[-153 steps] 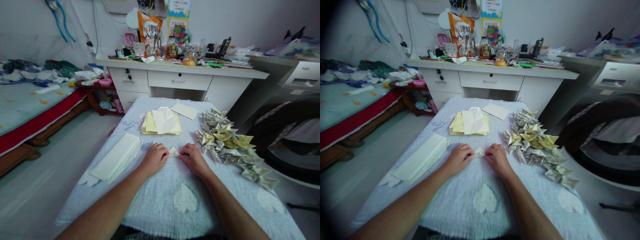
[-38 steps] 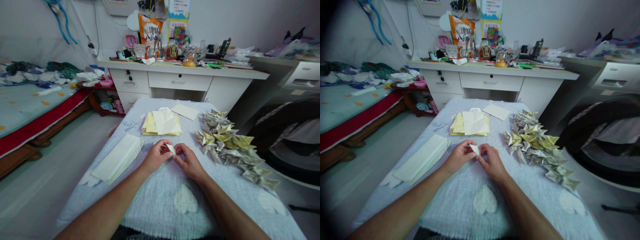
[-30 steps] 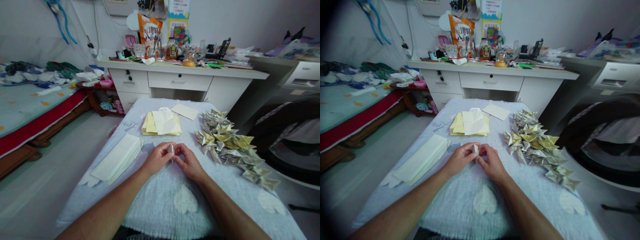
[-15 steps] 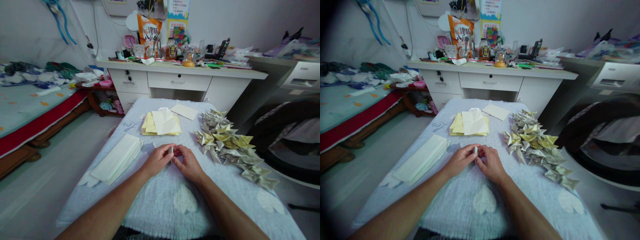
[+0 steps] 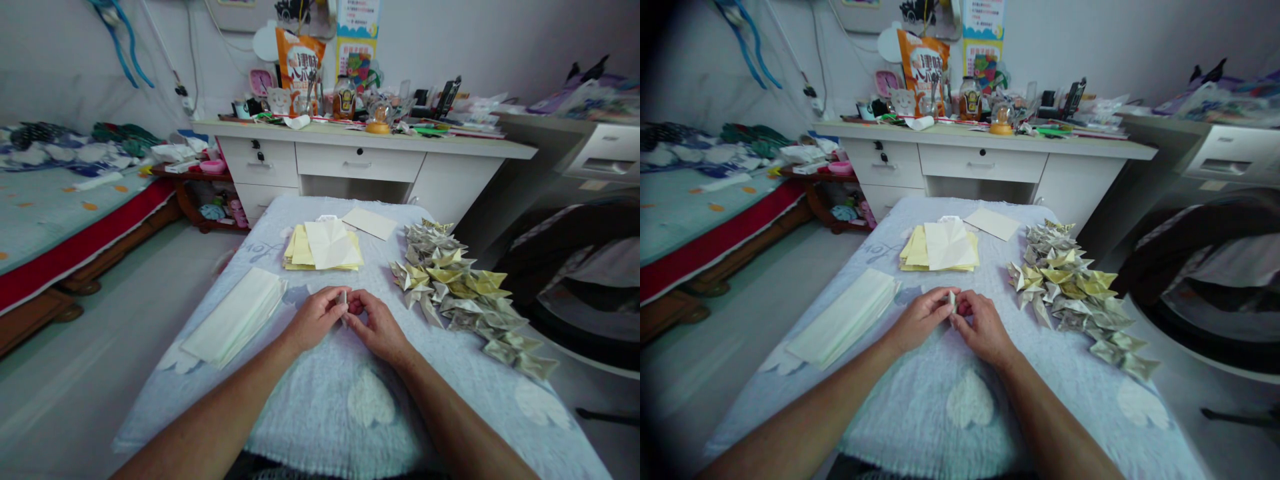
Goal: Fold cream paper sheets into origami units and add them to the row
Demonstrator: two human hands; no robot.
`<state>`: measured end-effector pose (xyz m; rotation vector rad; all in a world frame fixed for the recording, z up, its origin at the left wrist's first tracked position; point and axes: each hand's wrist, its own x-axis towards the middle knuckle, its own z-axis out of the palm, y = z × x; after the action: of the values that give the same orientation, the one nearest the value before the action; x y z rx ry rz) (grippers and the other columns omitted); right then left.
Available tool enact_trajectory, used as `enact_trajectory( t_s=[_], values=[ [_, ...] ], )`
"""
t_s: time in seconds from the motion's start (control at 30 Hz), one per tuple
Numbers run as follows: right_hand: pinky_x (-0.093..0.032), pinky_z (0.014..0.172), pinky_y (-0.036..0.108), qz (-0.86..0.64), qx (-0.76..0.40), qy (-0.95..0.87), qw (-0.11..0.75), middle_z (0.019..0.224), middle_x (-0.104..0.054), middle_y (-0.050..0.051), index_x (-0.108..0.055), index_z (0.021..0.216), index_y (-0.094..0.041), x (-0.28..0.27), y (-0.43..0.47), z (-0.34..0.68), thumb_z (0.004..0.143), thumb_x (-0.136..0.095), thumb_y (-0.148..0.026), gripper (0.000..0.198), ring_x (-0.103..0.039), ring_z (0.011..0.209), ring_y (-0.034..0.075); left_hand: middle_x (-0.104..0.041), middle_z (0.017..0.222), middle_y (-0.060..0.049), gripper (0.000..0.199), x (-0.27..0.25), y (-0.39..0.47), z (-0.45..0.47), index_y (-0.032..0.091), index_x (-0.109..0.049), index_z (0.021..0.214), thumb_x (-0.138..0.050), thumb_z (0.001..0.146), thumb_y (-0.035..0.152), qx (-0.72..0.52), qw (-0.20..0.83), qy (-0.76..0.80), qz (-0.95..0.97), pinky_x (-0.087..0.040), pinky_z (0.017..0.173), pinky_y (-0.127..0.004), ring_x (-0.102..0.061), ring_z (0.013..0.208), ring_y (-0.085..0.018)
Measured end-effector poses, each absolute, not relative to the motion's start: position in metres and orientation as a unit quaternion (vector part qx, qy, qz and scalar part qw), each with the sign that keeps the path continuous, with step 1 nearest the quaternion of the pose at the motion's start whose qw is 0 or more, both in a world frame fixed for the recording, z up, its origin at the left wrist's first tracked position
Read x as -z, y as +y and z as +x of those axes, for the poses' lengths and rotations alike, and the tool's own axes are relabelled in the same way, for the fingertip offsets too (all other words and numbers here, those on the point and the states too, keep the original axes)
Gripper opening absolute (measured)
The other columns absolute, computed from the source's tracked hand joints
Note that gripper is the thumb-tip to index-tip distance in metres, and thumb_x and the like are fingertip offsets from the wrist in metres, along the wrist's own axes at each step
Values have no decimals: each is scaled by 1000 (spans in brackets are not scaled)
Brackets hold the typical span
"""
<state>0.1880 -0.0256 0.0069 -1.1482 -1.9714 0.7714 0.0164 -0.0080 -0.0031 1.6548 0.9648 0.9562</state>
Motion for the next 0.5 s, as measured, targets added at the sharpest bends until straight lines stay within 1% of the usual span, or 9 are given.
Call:
enact_trajectory(
  t_s=[0.1,0.17,0.33,0.5],
  values=[
    [-45,72,26,-427,-343,-750,372,81,-63,0,-55,98,-20,-9,-26,188,88,-54,-26,12,-57,75,14,-66,115,-8,42,2,-8,15,18,-54,127,-54,88,33,-381,512,396,661,-51,85,-31,-65,98,-20],
    [-45,72,26,-427,-348,-749,369,83,-63,1,-56,98,-19,-10,-26,189,88,-54,-24,12,-57,75,14,-67,108,-6,42,3,-8,14,19,-51,128,-53,88,33,-380,515,399,657,-51,81,-29,-65,92,-18],
    [-44,73,26,-436,-325,-760,355,83,-64,1,-56,96,-19,-11,-27,187,85,-53,-21,11,-57,76,14,-64,106,-4,30,4,-9,15,20,-54,115,-54,87,30,-389,478,410,672,-50,82,-27,-63,92,-16],
    [-40,65,24,-480,-267,-759,349,75,-60,-1,-54,91,-19,-9,-28,183,77,-51,-12,16,-54,68,14,-65,105,-4,28,0,-12,18,20,-54,115,-52,88,28,-376,474,400,689,-49,82,-28,-63,90,-16]
  ],
)
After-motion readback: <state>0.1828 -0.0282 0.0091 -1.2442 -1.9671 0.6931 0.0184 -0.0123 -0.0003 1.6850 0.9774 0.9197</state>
